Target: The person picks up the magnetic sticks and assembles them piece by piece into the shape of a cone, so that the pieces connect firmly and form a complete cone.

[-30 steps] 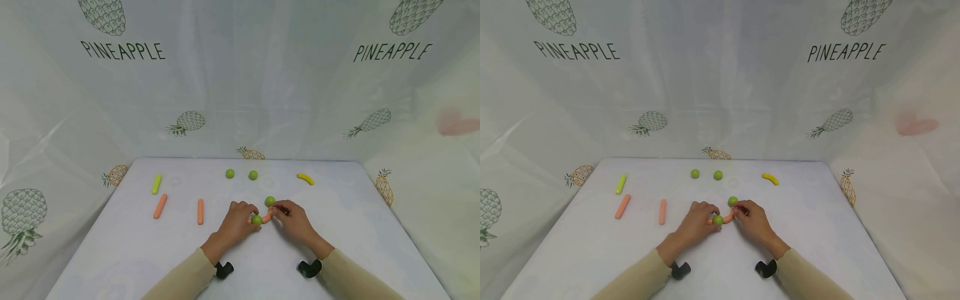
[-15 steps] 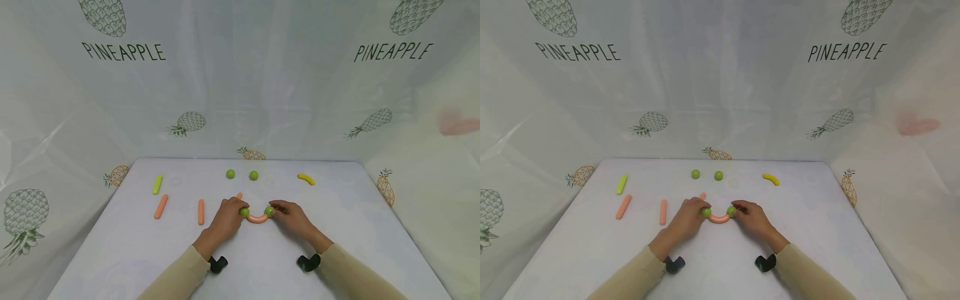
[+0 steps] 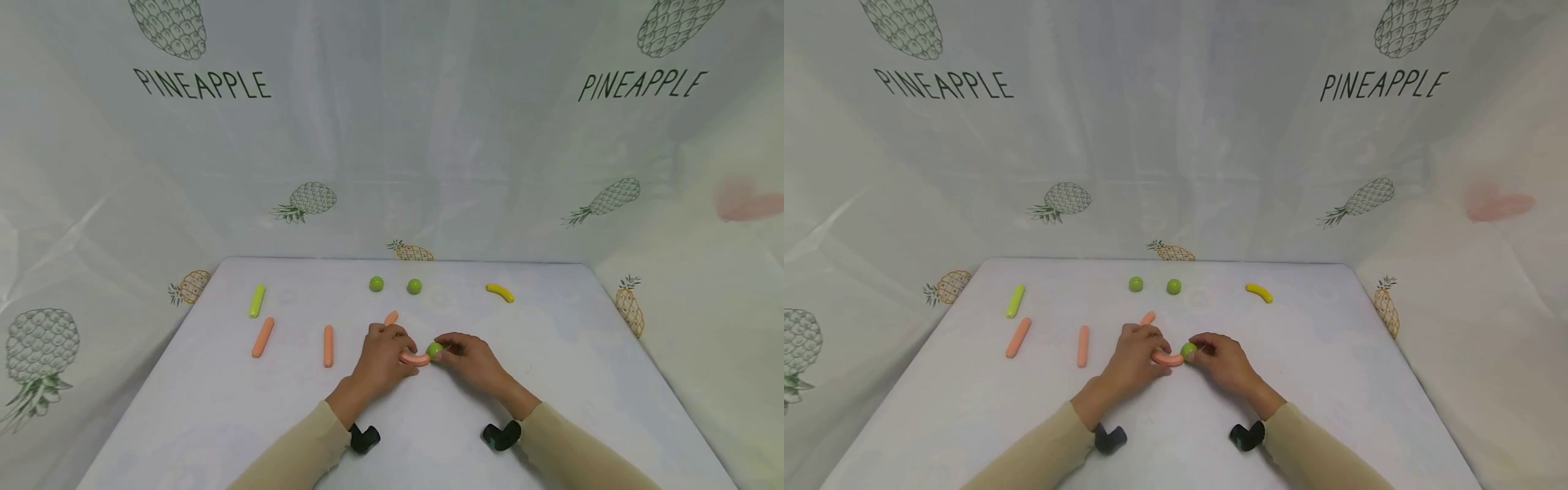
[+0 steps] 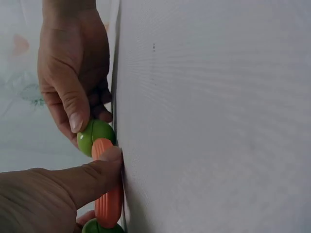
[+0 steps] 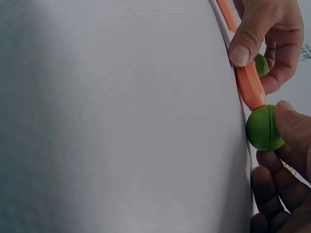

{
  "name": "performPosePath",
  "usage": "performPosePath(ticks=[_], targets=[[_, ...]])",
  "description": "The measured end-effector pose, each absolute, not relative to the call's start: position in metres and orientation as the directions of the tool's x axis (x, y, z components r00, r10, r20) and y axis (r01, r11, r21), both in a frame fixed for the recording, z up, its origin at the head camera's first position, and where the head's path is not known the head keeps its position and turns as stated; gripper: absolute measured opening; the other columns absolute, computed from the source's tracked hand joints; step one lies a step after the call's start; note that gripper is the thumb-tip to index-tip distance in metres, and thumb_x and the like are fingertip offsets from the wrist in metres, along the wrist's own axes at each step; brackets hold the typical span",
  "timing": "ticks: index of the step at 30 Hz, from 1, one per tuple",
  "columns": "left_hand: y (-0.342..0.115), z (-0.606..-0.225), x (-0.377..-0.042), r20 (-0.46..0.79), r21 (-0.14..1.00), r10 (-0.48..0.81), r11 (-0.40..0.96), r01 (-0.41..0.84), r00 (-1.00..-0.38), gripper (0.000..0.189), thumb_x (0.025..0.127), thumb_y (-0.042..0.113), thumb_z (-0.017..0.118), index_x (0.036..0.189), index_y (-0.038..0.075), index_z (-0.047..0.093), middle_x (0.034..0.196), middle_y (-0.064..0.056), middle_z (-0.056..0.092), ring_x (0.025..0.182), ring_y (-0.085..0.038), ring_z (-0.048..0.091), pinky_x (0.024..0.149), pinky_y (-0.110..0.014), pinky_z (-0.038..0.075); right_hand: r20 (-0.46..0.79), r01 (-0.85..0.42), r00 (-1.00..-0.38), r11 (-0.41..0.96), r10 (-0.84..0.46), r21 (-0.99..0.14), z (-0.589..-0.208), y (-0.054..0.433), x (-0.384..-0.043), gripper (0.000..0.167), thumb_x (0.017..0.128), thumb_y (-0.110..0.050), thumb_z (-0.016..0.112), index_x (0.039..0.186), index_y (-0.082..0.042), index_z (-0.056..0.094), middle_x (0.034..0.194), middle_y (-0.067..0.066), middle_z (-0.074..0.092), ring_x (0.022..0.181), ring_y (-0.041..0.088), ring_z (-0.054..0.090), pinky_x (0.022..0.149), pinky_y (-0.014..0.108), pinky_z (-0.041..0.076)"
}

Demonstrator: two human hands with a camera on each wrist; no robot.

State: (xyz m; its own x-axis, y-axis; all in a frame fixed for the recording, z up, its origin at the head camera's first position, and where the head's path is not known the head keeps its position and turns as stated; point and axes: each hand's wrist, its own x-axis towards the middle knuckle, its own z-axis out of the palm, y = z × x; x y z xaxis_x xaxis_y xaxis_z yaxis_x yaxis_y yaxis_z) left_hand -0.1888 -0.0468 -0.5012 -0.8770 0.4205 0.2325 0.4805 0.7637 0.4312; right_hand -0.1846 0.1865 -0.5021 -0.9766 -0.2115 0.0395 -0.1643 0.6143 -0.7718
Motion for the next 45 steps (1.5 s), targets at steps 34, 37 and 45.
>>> performPosePath(ticks=[34,37,45], targets=[[-0.046,-0.497,-0.192,0.200,0.418,0.420,0.780,0.465,-0.885,0.021,0.079,0.038,0.094,0.092,0.025,0.083,0.119,0.000,0.070,0.128,-0.034,0.051,0.096,-0.054,0.041,0.077,-0.195,-0.973,0.599,-0.217,-0.777,-0.508,0.176,-0.181,0.030,0.087,-0.027,0.089,0.114,-0.021,0.080,0.110,-0.006,0.075,0.100,0.015,0.064,0.090,0.035,0.052],[-0.047,-0.498,-0.193,0.207,0.410,0.427,0.779,0.474,-0.880,0.021,0.079,0.038,0.093,0.092,0.024,0.084,0.118,0.001,0.070,0.128,-0.033,0.051,0.097,-0.054,0.041,0.077,-0.190,-0.975,0.598,-0.209,-0.779,-0.507,0.174,-0.179,0.029,0.086,-0.026,0.089,0.113,-0.021,0.080,0.108,-0.007,0.075,0.098,0.014,0.064,0.089,0.034,0.052],[-0.053,-0.505,-0.196,0.250,0.431,0.456,0.737,0.520,-0.854,0.024,0.081,0.039,0.092,0.097,0.022,0.085,0.120,0.004,0.073,0.128,-0.028,0.052,0.095,-0.050,0.042,0.029,-0.150,-0.978,0.604,-0.206,-0.783,-0.504,0.174,-0.178,0.032,0.087,-0.029,0.088,0.117,-0.021,0.079,0.108,-0.009,0.074,0.098,0.012,0.064,0.087,0.032,0.052]])
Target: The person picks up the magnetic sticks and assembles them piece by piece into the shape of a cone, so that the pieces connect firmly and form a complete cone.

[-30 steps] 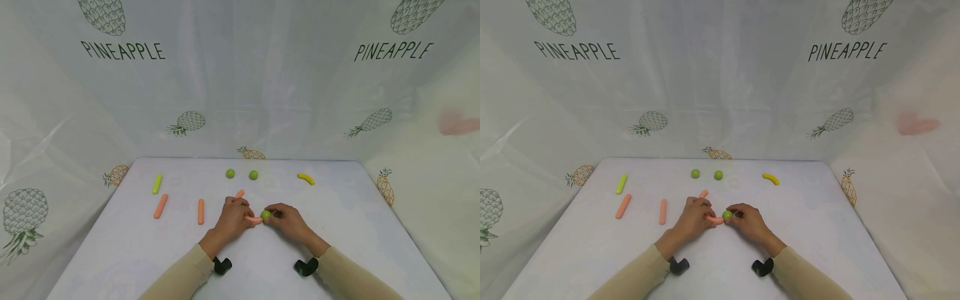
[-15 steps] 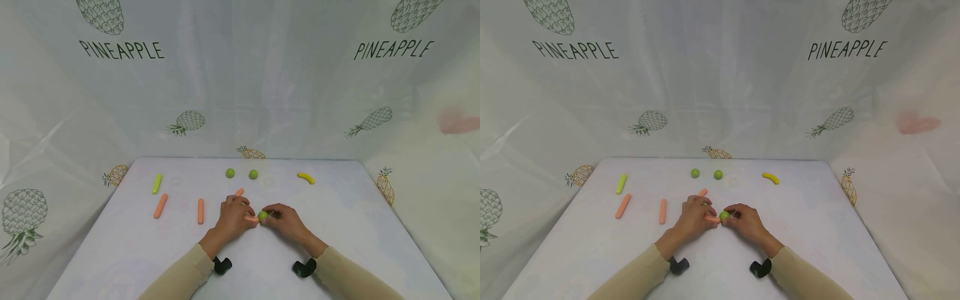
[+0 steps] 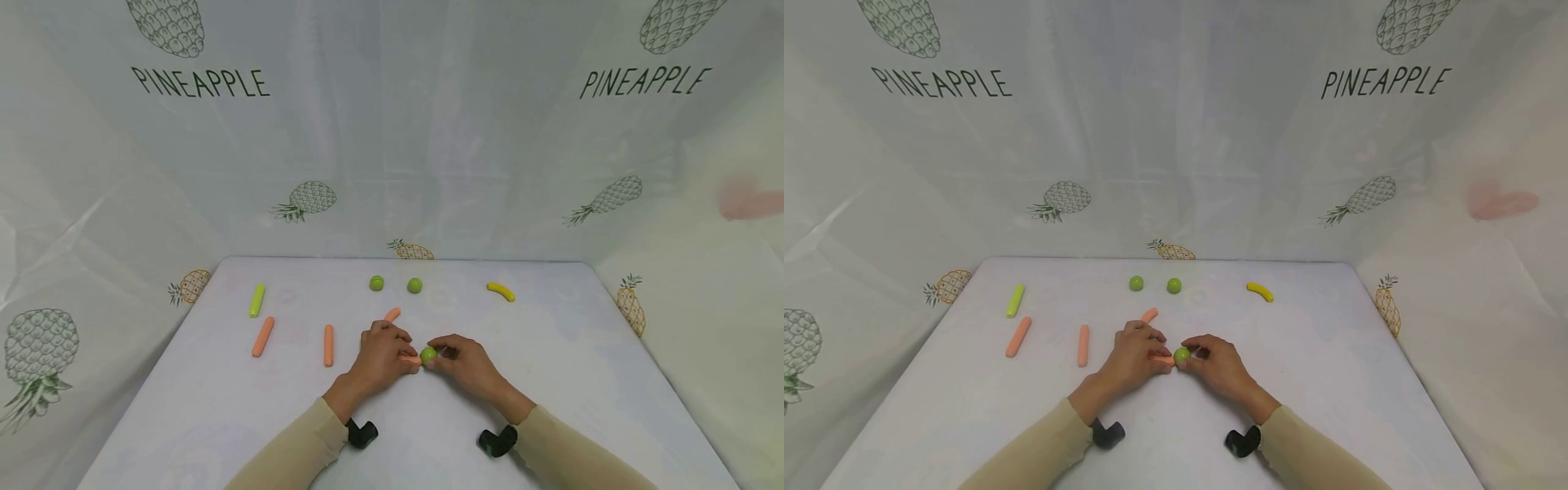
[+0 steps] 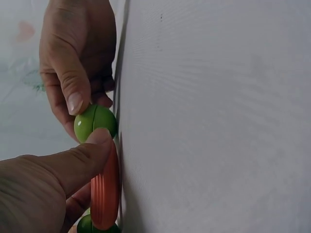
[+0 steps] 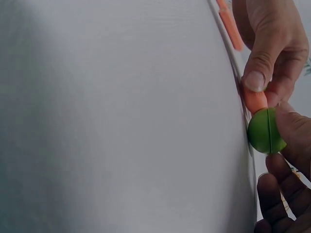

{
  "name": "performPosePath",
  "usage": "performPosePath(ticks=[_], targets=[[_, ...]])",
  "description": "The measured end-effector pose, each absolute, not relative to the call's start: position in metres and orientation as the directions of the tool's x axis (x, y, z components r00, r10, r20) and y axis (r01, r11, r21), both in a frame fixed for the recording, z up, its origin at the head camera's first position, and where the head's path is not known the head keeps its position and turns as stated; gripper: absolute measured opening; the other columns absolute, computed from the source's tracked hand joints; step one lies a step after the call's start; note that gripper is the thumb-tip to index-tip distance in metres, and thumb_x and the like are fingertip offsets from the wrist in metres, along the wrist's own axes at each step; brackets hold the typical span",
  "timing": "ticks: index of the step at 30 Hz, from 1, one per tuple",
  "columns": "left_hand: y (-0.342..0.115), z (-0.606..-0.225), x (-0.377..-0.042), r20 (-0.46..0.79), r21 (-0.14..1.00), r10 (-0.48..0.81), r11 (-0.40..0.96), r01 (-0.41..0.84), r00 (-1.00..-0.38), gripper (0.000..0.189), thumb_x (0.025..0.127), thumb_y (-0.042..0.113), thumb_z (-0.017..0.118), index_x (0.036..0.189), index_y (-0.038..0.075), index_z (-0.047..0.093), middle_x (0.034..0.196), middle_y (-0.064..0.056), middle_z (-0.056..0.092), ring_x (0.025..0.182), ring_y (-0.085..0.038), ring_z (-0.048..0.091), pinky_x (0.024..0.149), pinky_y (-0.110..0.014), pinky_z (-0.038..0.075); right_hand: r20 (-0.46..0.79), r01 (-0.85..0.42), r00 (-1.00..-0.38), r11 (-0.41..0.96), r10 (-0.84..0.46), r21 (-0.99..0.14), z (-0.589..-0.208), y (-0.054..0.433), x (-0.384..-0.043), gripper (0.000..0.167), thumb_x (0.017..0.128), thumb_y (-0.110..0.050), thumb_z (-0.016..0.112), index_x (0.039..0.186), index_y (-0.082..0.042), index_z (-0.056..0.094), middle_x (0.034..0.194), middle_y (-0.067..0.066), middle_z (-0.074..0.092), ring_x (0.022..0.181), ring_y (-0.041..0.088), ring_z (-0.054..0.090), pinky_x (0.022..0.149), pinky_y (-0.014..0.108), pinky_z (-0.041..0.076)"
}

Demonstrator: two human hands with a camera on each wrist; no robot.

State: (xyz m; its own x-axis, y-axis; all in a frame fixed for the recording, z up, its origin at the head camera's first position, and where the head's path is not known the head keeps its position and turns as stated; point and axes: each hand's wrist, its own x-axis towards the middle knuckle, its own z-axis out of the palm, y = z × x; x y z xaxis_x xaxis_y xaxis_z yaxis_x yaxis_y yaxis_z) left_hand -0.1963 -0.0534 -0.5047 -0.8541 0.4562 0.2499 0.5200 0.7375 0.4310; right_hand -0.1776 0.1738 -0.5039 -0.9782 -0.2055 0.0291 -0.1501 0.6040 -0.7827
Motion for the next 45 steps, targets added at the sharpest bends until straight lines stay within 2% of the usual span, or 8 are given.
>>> performPosePath(ticks=[6,15,22,29,32,37,45], targets=[[-0.055,-0.505,-0.197,0.243,0.457,0.463,0.721,0.521,-0.853,0.024,0.083,0.039,0.090,0.100,0.022,0.086,0.121,0.004,0.074,0.128,-0.028,0.052,0.096,-0.051,0.041,0.022,-0.148,-0.975,0.577,-0.220,-0.803,-0.502,0.181,-0.180,0.035,0.088,-0.033,0.088,0.120,-0.020,0.079,0.105,-0.007,0.074,0.094,0.011,0.064,0.083,0.029,0.052],[-0.055,-0.500,-0.196,0.218,0.470,0.452,0.728,0.499,-0.865,0.024,0.085,0.039,0.089,0.101,0.022,0.086,0.122,0.005,0.073,0.130,-0.027,0.050,0.096,-0.048,0.040,0.048,-0.143,-0.982,0.555,-0.182,-0.820,-0.491,0.204,-0.194,0.038,0.093,-0.024,0.083,0.127,-0.011,0.075,0.108,0.003,0.073,0.093,0.018,0.063,0.076,0.026,0.052],[-0.055,-0.500,-0.196,0.222,0.477,0.438,0.731,0.489,-0.871,0.021,0.084,0.038,0.089,0.098,0.022,0.086,0.121,0.004,0.074,0.130,-0.027,0.051,0.096,-0.048,0.041,0.094,-0.128,-0.992,0.592,-0.089,-0.796,-0.481,0.237,-0.219,0.040,0.099,-0.025,0.077,0.134,-0.007,0.071,0.125,0.014,0.073,0.105,0.022,0.064,0.086,0.026,0.052],[-0.054,-0.500,-0.196,0.222,0.486,0.438,0.725,0.488,-0.871,0.019,0.084,0.036,0.090,0.097,0.021,0.086,0.120,0.002,0.074,0.129,-0.027,0.052,0.095,-0.048,0.041,0.141,-0.129,-0.990,0.588,-0.026,-0.798,-0.479,0.272,-0.247,0.045,0.102,-0.033,0.073,0.139,-0.008,0.068,0.138,0.015,0.067,0.116,0.019,0.059,0.090,0.016,0.046],[-0.054,-0.500,-0.196,0.218,0.478,0.440,0.730,0.488,-0.871,0.020,0.084,0.036,0.090,0.098,0.022,0.086,0.120,0.002,0.073,0.129,-0.028,0.052,0.095,-0.048,0.040,0.121,-0.099,-0.993,0.594,-0.002,-0.799,-0.479,0.285,-0.257,0.050,0.102,-0.038,0.072,0.143,-0.009,0.065,0.141,0.017,0.065,0.122,0.028,0.057,0.091,0.023,0.048],[-0.053,-0.500,-0.197,0.204,0.469,0.439,0.741,0.481,-0.875,0.020,0.084,0.037,0.089,0.099,0.024,0.086,0.122,0.003,0.073,0.131,-0.028,0.051,0.097,-0.049,0.040,0.088,-0.055,-0.996,0.629,0.023,-0.775,-0.480,0.307,-0.275,0.056,0.104,-0.041,0.068,0.150,-0.011,0.059,0.152,0.022,0.053,0.134,0.042,0.052,0.093,0.043,0.050],[-0.053,-0.501,-0.197,0.198,0.465,0.435,0.747,0.475,-0.878,0.019,0.085,0.039,0.089,0.098,0.025,0.086,0.123,0.004,0.072,0.131,-0.028,0.051,0.098,-0.049,0.040,-0.013,0.014,-1.000,0.659,0.007,-0.752,-0.487,0.323,-0.291,0.060,0.107,-0.036,0.062,0.158,-0.009,0.048,0.158,0.033,0.042,0.146,0.052,0.040,0.105,0.060,0.048]])
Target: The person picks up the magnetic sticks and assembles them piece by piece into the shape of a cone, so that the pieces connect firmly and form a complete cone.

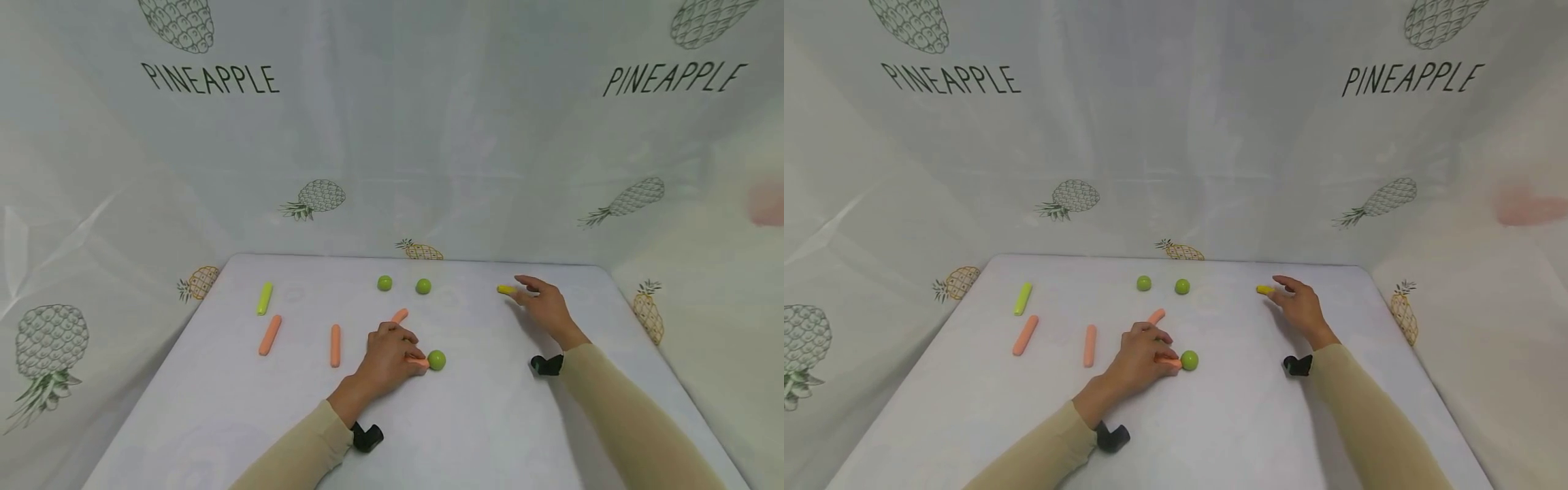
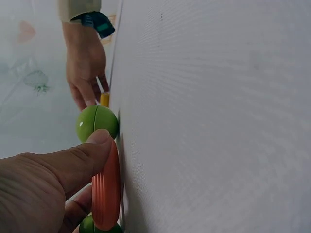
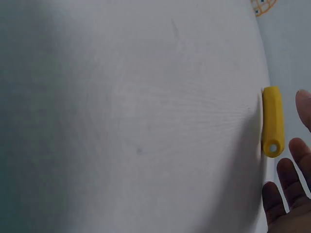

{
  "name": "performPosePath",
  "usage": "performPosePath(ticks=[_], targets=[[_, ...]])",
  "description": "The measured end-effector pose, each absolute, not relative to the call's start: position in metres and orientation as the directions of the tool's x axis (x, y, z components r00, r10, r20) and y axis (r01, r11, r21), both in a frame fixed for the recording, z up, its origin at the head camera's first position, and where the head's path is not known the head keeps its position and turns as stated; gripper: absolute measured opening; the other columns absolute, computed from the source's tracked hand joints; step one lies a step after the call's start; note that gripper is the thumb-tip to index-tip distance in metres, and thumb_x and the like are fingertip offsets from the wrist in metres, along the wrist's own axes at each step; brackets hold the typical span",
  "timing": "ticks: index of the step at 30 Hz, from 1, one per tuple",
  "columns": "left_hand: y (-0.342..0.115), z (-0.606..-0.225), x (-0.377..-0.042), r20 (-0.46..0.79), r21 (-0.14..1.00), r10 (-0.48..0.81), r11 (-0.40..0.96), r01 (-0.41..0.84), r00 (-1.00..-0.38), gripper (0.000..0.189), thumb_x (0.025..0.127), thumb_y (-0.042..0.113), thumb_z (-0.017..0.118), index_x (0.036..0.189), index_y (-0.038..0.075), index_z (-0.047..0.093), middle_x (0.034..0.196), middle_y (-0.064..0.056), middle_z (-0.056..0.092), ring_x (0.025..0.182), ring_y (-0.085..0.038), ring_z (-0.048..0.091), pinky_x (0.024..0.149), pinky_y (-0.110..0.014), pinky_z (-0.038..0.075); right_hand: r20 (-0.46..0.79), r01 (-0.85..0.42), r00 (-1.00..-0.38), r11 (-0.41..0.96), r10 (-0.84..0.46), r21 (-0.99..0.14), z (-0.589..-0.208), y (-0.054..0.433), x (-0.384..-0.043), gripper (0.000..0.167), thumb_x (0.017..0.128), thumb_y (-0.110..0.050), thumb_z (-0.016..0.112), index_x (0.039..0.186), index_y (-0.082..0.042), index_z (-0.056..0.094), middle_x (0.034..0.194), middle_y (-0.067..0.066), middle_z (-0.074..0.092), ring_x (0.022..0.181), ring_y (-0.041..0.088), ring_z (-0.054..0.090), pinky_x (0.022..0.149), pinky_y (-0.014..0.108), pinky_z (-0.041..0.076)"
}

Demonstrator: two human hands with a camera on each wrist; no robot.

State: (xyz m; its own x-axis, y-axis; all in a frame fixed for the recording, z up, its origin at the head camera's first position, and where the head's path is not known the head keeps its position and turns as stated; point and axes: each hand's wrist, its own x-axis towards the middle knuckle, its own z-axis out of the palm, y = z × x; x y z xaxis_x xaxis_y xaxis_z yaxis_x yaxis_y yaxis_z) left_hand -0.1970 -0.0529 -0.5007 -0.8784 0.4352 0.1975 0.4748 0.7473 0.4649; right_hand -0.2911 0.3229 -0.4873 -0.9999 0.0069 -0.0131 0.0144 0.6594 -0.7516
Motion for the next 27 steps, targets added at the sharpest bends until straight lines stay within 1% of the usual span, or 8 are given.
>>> performPosePath(ticks=[3,7,11,15,18,20,23,27], targets=[[-0.052,-0.500,-0.196,0.197,0.459,0.439,0.749,0.478,-0.877,0.018,0.085,0.038,0.089,0.098,0.026,0.086,0.123,0.004,0.072,0.131,-0.028,0.051,0.099,-0.050,0.040,-0.029,0.028,-1.000,0.668,0.010,-0.744,-0.489,0.322,-0.292,0.058,0.107,-0.030,0.062,0.158,-0.009,0.048,0.159,0.033,0.042,0.147,0.051,0.040,0.110,0.063,0.045],[-0.050,-0.499,-0.195,0.194,0.459,0.435,0.752,0.474,-0.879,0.017,0.086,0.038,0.088,0.097,0.026,0.086,0.123,0.004,0.072,0.131,-0.029,0.051,0.101,-0.050,0.040,-0.029,0.023,-1.000,0.691,0.003,-0.723,-0.491,0.317,-0.293,0.054,0.108,-0.023,0.060,0.158,-0.006,0.047,0.157,0.030,0.046,0.143,0.048,0.045,0.113,0.062,0.043],[-0.049,-0.499,-0.194,0.189,0.457,0.435,0.754,0.471,-0.880,0.015,0.086,0.037,0.088,0.097,0.026,0.086,0.122,0.004,0.072,0.131,-0.028,0.051,0.101,-0.049,0.040,-0.034,0.022,-0.999,0.708,-0.003,-0.706,-0.492,0.311,-0.290,0.053,0.108,-0.023,0.059,0.157,-0.005,0.048,0.154,0.027,0.052,0.136,0.045,0.052,0.106,0.055,0.049],[-0.049,-0.499,-0.195,0.188,0.433,0.450,0.759,0.485,-0.873,0.019,0.087,0.038,0.088,0.099,0.024,0.086,0.121,0.004,0.072,0.132,-0.027,0.050,0.102,-0.050,0.039,-0.055,0.030,-0.998,0.714,-0.012,-0.700,-0.492,0.305,-0.286,0.055,0.108,-0.030,0.058,0.156,-0.005,0.048,0.148,0.026,0.056,0.130,0.042,0.056,0.096,0.047,0.053],[-0.050,-0.498,-0.196,0.182,0.429,0.461,0.758,0.491,-0.869,0.021,0.088,0.039,0.087,0.101,0.022,0.086,0.121,0.005,0.073,0.135,-0.027,0.050,0.103,-0.050,0.039,-0.086,0.038,-0.996,0.707,-0.032,-0.706,-0.493,0.304,-0.286,0.058,0.108,-0.032,0.059,0.158,-0.006,0.046,0.148,0.025,0.055,0.131,0.041,0.056,0.095,0.045,0.053],[-0.051,-0.497,-0.196,0.168,0.438,0.463,0.756,0.487,-0.870,0.022,0.088,0.039,0.086,0.102,0.022,0.086,0.122,0.005,0.073,0.137,-0.027,0.049,0.104,-0.050,0.039,-0.107,0.039,-0.993,0.703,-0.054,-0.710,-0.493,0.305,-0.287,0.061,0.107,-0.031,0.060,0.160,-0.007,0.043,0.150,0.023,0.053,0.132,0.040,0.054,0.097,0.046,0.052],[-0.051,-0.497,-0.196,0.150,0.449,0.465,0.754,0.480,-0.872,0.021,0.088,0.038,0.086,0.103,0.022,0.086,0.123,0.005,0.073,0.137,-0.026,0.049,0.104,-0.051,0.039,-0.137,0.015,-0.983,0.691,-0.121,-0.722,-0.491,0.308,-0.291,0.066,0.106,-0.029,0.062,0.163,-0.007,0.038,0.154,0.023,0.047,0.134,0.041,0.052,0.099,0.049,0.050],[-0.052,-0.497,-0.196,0.134,0.454,0.464,0.757,0.471,-0.875,0.020,0.088,0.037,0.087,0.102,0.022,0.086,0.122,0.005,0.072,0.136,-0.026,0.048,0.105,-0.051,0.039,-0.181,-0.015,-0.959,0.677,-0.218,-0.736,-0.487,0.316,-0.298,0.070,0.104,-0.027,0.066,0.164,-0.008,0.036,0.155,0.025,0.045,0.132,0.041,0.054,0.101,0.052,0.048]])
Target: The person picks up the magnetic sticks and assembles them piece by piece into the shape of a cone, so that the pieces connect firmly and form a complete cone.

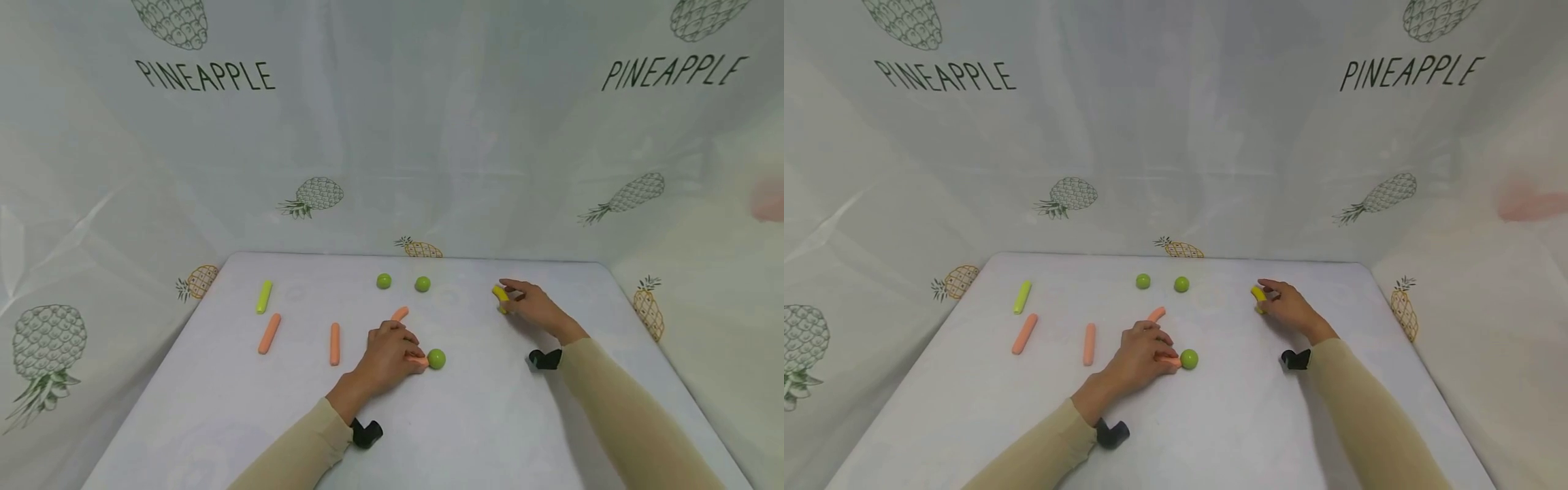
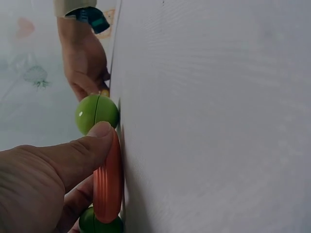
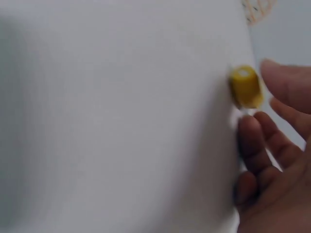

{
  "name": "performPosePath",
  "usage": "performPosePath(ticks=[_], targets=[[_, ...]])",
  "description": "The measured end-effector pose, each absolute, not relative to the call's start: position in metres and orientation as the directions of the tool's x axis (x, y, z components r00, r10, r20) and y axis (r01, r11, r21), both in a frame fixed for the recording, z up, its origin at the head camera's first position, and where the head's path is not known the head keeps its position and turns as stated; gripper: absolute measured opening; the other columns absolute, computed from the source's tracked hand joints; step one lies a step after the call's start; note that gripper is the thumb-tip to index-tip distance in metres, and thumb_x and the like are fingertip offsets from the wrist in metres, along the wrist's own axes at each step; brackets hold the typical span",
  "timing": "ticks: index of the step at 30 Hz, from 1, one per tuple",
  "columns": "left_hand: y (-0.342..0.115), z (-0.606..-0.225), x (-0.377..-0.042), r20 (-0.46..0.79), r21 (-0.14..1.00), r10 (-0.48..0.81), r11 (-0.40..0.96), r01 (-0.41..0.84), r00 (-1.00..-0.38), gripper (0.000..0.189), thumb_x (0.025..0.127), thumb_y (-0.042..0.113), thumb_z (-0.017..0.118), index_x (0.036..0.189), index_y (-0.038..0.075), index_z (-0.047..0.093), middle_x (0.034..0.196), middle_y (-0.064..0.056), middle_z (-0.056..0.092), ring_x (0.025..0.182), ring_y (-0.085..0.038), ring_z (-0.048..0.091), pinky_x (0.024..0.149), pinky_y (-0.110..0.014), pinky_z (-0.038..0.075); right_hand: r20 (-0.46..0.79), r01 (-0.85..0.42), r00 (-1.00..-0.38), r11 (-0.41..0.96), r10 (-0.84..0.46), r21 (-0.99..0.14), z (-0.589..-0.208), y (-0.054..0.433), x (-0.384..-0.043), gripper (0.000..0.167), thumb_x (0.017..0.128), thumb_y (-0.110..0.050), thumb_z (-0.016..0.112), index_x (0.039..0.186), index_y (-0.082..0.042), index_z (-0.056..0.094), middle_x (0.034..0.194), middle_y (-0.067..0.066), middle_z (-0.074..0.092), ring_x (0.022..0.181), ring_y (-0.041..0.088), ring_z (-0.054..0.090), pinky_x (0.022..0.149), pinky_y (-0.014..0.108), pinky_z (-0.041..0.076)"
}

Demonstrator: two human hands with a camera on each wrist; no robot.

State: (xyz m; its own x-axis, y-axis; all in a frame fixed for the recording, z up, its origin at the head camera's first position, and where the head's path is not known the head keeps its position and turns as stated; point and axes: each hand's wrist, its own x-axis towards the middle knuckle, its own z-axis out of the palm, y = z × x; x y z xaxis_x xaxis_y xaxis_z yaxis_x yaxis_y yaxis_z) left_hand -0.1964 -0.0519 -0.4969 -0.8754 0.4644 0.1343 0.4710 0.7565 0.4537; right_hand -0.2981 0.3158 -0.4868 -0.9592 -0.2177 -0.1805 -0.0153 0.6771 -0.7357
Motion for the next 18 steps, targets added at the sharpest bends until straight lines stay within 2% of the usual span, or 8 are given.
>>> performPosePath(ticks=[6,12,15,18], targets=[[-0.051,-0.493,-0.197,0.109,0.487,0.458,0.749,0.448,-0.883,0.019,0.087,0.036,0.088,0.100,0.022,0.086,0.120,0.006,0.072,0.135,-0.026,0.048,0.102,-0.050,0.038,-0.244,-0.052,-0.916,0.696,-0.320,-0.716,-0.479,0.323,-0.308,0.073,0.103,-0.026,0.068,0.165,-0.009,0.034,0.154,0.026,0.044,0.128,0.038,0.054,0.100,0.046,0.047],[-0.051,-0.491,-0.200,0.091,0.515,0.454,0.740,0.432,-0.886,0.018,0.088,0.037,0.087,0.099,0.023,0.086,0.119,0.006,0.073,0.133,-0.025,0.050,0.099,-0.049,0.039,-0.255,-0.086,-0.898,0.711,-0.359,-0.698,-0.472,0.322,-0.310,0.068,0.100,-0.025,0.072,0.159,-0.006,0.043,0.145,0.025,0.050,0.124,0.036,0.050,0.100,0.044,0.045],[-0.051,-0.492,-0.201,0.091,0.521,0.453,0.737,0.430,-0.887,0.018,0.088,0.037,0.086,0.100,0.023,0.086,0.119,0.005,0.073,0.133,-0.026,0.050,0.099,-0.050,0.040,-0.257,-0.085,-0.899,0.716,-0.355,-0.693,-0.472,0.323,-0.311,0.068,0.099,-0.026,0.074,0.157,-0.006,0.045,0.143,0.025,0.050,0.124,0.037,0.049,0.101,0.047,0.044],[-0.051,-0.492,-0.202,0.087,0.525,0.450,0.737,0.425,-0.889,0.018,0.089,0.038,0.085,0.101,0.023,0.086,0.120,0.005,0.073,0.133,-0.026,0.050,0.099,-0.049,0.040,-0.268,-0.075,-0.896,0.714,-0.355,-0.696,-0.472,0.323,-0.311,0.073,0.099,-0.027,0.074,0.161,-0.010,0.040,0.146,0.026,0.048,0.130,0.041,0.047,0.108,0.055,0.042]])
